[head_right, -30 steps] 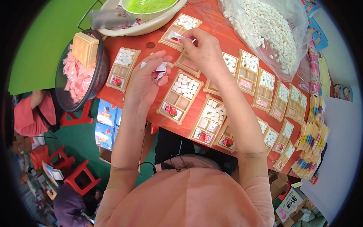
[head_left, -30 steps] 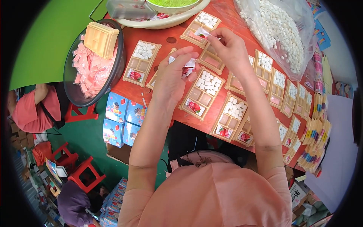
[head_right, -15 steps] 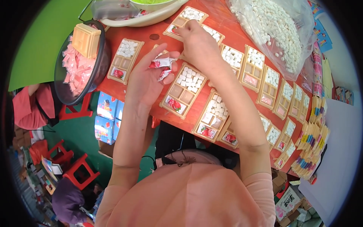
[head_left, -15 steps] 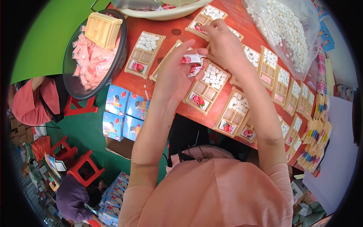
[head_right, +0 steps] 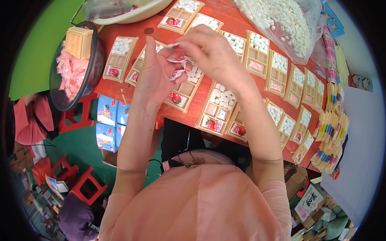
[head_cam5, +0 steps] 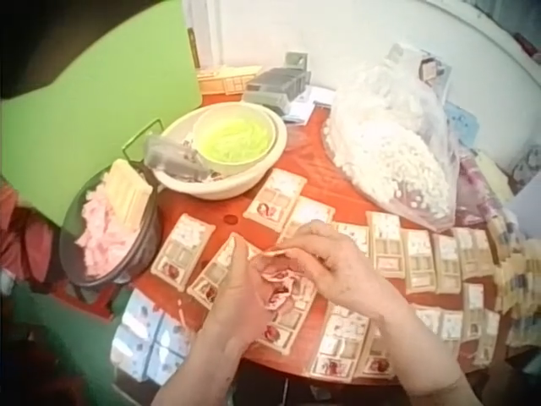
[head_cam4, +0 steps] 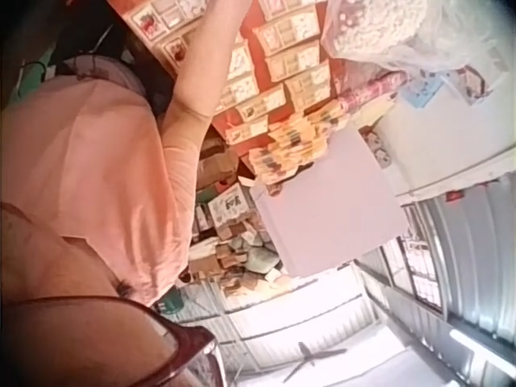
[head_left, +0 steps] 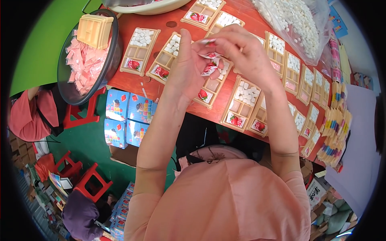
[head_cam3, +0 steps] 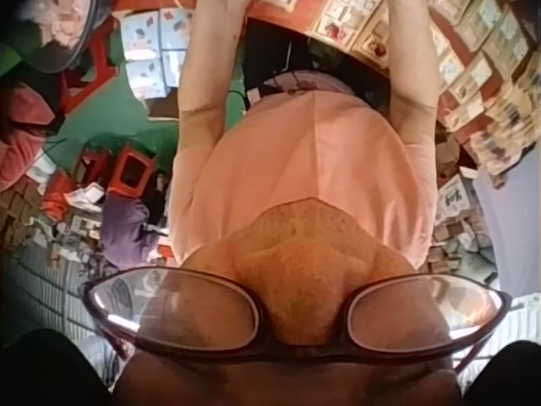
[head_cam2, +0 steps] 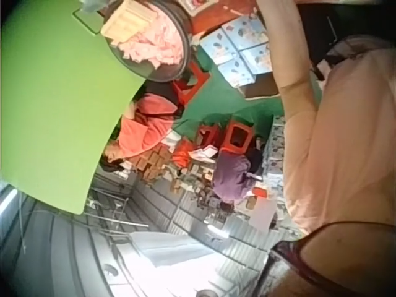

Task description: The person is packaging small white items into clear plastic trays, adding labels, and placing them into bags.

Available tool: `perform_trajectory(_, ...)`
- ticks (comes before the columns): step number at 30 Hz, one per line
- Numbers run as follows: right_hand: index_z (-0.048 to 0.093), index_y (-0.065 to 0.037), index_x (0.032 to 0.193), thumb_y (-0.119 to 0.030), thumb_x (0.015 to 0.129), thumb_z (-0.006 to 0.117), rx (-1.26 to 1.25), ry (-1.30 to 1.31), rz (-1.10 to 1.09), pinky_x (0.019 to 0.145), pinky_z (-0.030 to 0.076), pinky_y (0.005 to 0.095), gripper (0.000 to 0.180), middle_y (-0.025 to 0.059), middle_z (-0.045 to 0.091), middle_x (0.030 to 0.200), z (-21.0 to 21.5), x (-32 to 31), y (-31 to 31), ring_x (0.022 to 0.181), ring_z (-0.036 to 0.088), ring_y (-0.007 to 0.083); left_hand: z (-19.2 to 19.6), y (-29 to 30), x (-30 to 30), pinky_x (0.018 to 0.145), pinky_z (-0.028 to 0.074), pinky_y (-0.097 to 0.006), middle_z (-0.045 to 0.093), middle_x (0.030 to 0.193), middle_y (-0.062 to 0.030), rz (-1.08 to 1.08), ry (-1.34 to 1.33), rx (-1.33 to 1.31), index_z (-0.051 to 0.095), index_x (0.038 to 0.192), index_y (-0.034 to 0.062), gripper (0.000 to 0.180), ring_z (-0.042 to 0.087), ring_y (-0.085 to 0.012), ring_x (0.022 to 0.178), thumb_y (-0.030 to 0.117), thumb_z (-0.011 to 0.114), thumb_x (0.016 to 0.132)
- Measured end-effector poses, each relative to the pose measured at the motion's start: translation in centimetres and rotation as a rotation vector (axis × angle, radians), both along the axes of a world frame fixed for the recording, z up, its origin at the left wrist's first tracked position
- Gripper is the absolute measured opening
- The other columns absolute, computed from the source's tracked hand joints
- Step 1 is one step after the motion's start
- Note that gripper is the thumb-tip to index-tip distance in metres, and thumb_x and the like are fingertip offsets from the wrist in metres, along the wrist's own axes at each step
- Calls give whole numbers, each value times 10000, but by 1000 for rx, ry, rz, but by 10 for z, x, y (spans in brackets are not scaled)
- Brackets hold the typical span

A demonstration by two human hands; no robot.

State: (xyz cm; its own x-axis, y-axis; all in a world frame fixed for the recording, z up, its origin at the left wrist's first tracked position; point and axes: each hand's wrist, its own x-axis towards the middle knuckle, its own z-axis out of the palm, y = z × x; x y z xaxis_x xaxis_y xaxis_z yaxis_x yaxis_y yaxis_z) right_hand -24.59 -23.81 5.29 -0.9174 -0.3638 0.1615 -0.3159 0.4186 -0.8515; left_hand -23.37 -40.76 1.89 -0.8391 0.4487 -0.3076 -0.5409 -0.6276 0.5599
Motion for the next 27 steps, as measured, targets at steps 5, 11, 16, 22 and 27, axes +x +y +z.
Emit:
perform_trajectory(5, 679, -19, 1082, -179, 950, 636, 19, -311, -447, 678, 449, 234, 212, -13, 648, 861, -20, -13, 20, 737, 523, 59, 14, -4, 10, 668, 503, -294, 650, 1089, -170, 194, -88, -117, 551, 1141, 17, 369, 618, -206, 842, 354, 498, 999)
perform_trajectory(11, 679, -24, 1011, -200, 930, 645, 132, -135, -456, 702, 510, 309, 197, 69, 686, 885, -40, -11, 7, 735, 635, 165, -2, -14, 12, 689, 484, -281, 643, 1044, -138, 217, -72, -145, 535, 1048, 41, 138, 617, -184, 798, 109, 543, 928)
perform_trajectory(16, 694, -68, 994, -182, 897, 661, 603, 267, -381, 718, 533, 386, 153, 108, 663, 975, -48, -8, -4, 795, 667, 297, 7, -6, 16, 636, 473, -269, 676, 1028, -153, 186, -98, -157, 535, 1076, 54, 214, 607, -167, 781, 258, 514, 1012)
perform_trajectory(22, 705, -42, 1025, -168, 890, 682, 229, 129, -280, 719, 516, 337, 186, 88, 625, 994, -24, 6, 4, 802, 654, 223, 1, -1, 17, 551, 458, -247, 674, 984, -124, 133, -117, -204, 542, 1105, 59, 333, 591, -145, 714, 375, 458, 1041)
perform_trajectory(27, 685, 3, 1032, -161, 922, 664, 83, 70, -124, 667, 446, 253, 198, 28, 599, 946, -21, 22, 9, 771, 561, 100, 12, 22, 19, 492, 434, -224, 617, 871, -83, 148, -116, -278, 535, 1108, 41, 332, 582, -139, 664, 356, 451, 1047)
